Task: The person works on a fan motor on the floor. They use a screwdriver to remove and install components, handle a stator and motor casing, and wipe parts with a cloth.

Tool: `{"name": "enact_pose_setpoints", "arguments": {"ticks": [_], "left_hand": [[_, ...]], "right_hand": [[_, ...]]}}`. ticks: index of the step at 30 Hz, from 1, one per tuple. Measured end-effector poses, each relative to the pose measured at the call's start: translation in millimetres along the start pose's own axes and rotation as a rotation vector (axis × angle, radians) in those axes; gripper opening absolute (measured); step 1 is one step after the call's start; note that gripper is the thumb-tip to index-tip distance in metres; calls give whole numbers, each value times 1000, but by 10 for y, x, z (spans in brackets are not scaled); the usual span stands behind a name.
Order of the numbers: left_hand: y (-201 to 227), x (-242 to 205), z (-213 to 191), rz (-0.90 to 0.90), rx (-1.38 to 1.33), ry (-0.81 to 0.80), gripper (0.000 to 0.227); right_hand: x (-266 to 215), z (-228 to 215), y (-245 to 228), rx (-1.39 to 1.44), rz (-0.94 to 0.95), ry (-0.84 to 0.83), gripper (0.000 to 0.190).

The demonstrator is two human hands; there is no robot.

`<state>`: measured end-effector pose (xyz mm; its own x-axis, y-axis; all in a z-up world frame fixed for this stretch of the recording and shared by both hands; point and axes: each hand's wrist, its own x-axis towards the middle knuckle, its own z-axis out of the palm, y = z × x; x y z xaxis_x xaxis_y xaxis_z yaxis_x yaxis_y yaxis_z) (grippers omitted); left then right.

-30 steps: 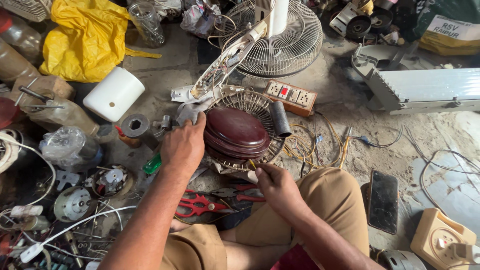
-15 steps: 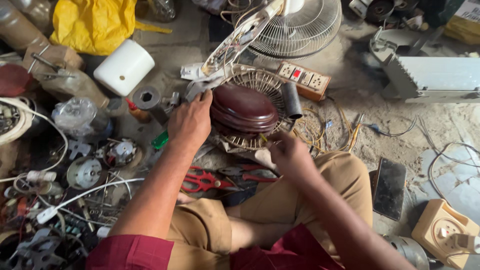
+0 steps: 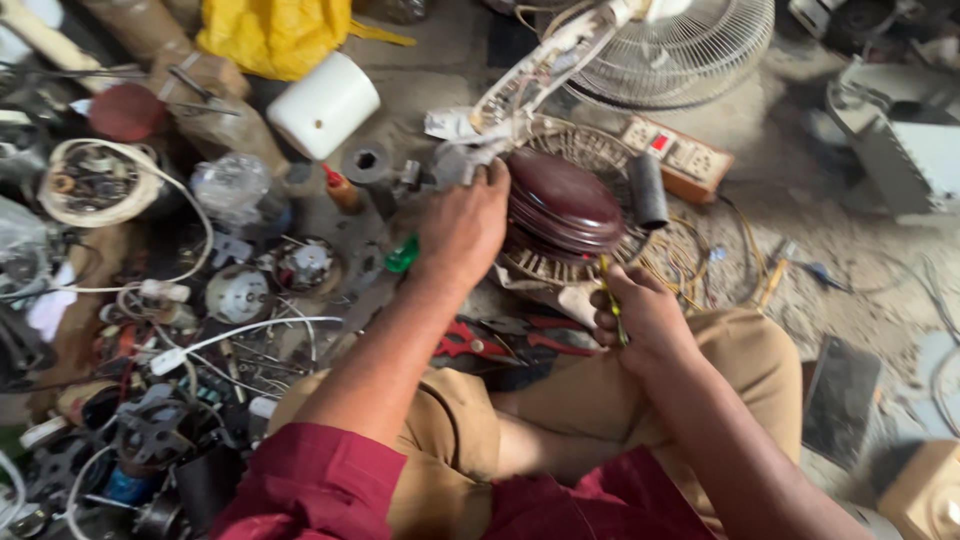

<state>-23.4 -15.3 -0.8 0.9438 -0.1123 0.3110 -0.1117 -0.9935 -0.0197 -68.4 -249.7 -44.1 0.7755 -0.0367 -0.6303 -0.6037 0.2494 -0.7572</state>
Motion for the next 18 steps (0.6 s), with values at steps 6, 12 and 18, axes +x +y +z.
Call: {"name": "enact_pose_setpoints", "arguments": {"ticks": [6, 12, 18], "left_hand": [[205, -61, 47, -84, -12, 238, 36], [194, -76, -39, -69, 41, 208, 38], [149, -62, 15, -16, 3, 232, 35]], "right_hand": [[276, -23, 188, -235, -294, 155, 27], [328, -283, -67, -544, -225, 23, 32], [203, -239, -223, -604, -169, -76, 31]]}}
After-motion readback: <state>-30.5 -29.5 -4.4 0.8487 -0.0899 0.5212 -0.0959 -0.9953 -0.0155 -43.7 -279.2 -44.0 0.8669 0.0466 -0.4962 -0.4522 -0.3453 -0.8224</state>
